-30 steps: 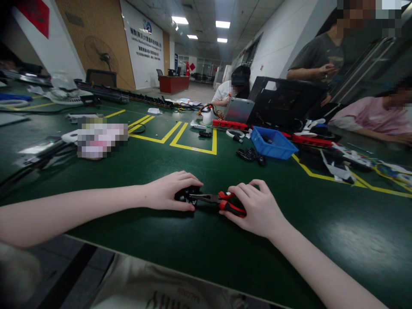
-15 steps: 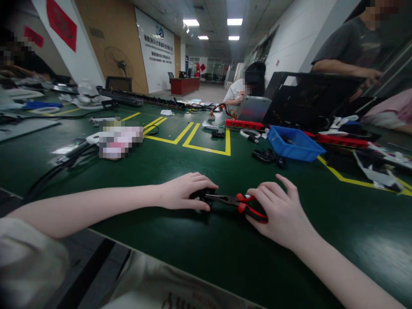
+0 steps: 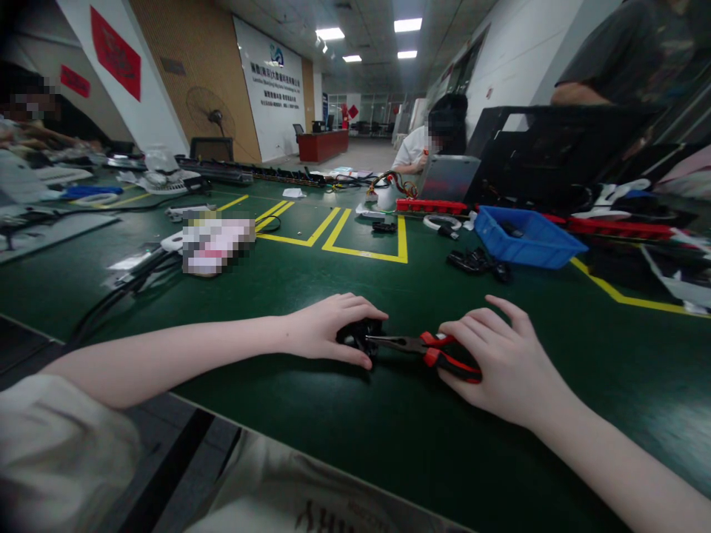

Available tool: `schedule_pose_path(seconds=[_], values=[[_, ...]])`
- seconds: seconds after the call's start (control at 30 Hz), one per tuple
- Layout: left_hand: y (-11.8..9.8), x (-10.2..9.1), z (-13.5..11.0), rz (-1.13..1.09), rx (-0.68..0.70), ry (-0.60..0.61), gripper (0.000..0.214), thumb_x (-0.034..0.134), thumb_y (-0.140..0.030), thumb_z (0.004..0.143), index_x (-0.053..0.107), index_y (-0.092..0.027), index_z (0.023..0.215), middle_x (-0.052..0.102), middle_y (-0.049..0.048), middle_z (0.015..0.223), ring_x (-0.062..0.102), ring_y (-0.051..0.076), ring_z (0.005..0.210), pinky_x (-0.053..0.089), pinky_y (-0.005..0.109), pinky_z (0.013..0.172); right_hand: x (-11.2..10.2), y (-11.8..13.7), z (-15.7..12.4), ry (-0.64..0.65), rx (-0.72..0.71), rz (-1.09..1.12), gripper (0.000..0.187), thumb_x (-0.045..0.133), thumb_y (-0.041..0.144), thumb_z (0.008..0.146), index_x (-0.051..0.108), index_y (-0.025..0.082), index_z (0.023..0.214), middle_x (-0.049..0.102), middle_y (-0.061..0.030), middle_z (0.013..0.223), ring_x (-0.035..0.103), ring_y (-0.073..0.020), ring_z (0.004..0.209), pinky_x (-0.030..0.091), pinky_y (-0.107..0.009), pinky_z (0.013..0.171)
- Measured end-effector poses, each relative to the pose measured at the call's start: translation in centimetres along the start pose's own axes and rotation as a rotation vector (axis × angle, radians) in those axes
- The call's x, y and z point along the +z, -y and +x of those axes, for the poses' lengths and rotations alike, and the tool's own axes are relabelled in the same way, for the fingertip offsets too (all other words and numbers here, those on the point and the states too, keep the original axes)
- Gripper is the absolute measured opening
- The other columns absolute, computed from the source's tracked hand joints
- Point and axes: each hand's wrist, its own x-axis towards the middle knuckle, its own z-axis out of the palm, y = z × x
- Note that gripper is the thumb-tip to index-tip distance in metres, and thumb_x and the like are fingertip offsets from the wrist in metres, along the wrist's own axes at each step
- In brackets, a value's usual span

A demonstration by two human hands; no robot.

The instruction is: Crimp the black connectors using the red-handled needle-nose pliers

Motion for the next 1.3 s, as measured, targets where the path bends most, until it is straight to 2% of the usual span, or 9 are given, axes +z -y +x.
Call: schedule_pose_path(seconds=[0.33,0.53,0.7,0.9,1.03,1.3], values=[[0.5,0.2,-0.1,-0.153,-0.013,-0.055,0.076,0.082,-0.046,0.072,0.051,-0.017,0.135,0.056,0.0137,0.127,0.057,0.027,0.117,0.045,0.041,0.102,-0.4,0.1,0.1,0.013,-0.008,-0.016,0.036,0.067,0.035,0.073,0.058,0.027,0.107,0.066,-0.0071,0.086,0.063,-0.0310,0.082,0.041,-0.064,0.094],[0.8,0.3,-0.1,-0.226,-0.044,-0.065,0.075,0.085,-0.041,0.069,0.053,-0.020,0.134,0.053,0.0115,0.126,0.057,0.025,0.115,0.046,0.041,0.102,-0.5,0.0,0.1,0.007,-0.036,-0.069,0.031,0.063,0.040,0.077,0.060,0.025,0.104,0.066,-0.0057,0.085,0.064,-0.0275,0.081,0.041,-0.058,0.096],[1.2,0.2,0.0,-0.188,-0.097,-0.075,0.068,0.085,-0.043,0.068,0.060,-0.020,0.126,0.054,0.0084,0.114,0.058,0.022,0.103,0.050,0.036,0.092,-0.6,0.0,0.1,0.016,-0.050,-0.123,0.031,0.060,0.043,0.077,0.060,0.024,0.102,0.066,-0.0071,0.083,0.064,-0.0286,0.081,0.040,-0.058,0.095],[1.2,-0.1,0.0,-0.127,-0.077,0.007,0.048,0.079,-0.048,0.075,0.067,-0.017,0.109,0.059,0.0059,0.102,0.061,0.019,0.092,0.049,0.031,0.080,-0.7,-0.1,0.0,0.027,-0.058,-0.148,0.032,0.061,0.044,0.076,0.061,0.025,0.101,0.067,-0.0073,0.084,0.064,-0.0290,0.082,0.041,-0.056,0.094],[1.0,-0.5,0.2,-0.087,-0.033,0.056,0.046,0.076,-0.049,0.078,0.066,-0.017,0.110,0.064,0.0060,0.102,0.064,0.019,0.091,0.048,0.029,0.079,-0.6,-0.1,-0.1,0.031,-0.044,-0.142,0.031,0.062,0.044,0.075,0.062,0.027,0.101,0.068,-0.0069,0.085,0.064,-0.0297,0.084,0.040,-0.056,0.095],[1.0,-0.6,0.1,-0.055,0.004,0.065,0.046,0.072,-0.052,0.082,0.066,-0.016,0.110,0.067,0.0054,0.099,0.064,0.018,0.088,0.046,0.027,0.075,-0.8,0.1,0.0,0.022,-0.041,-0.158,0.031,0.062,0.044,0.076,0.065,0.025,0.100,0.069,-0.0081,0.085,0.064,-0.0305,0.084,0.039,-0.057,0.097]])
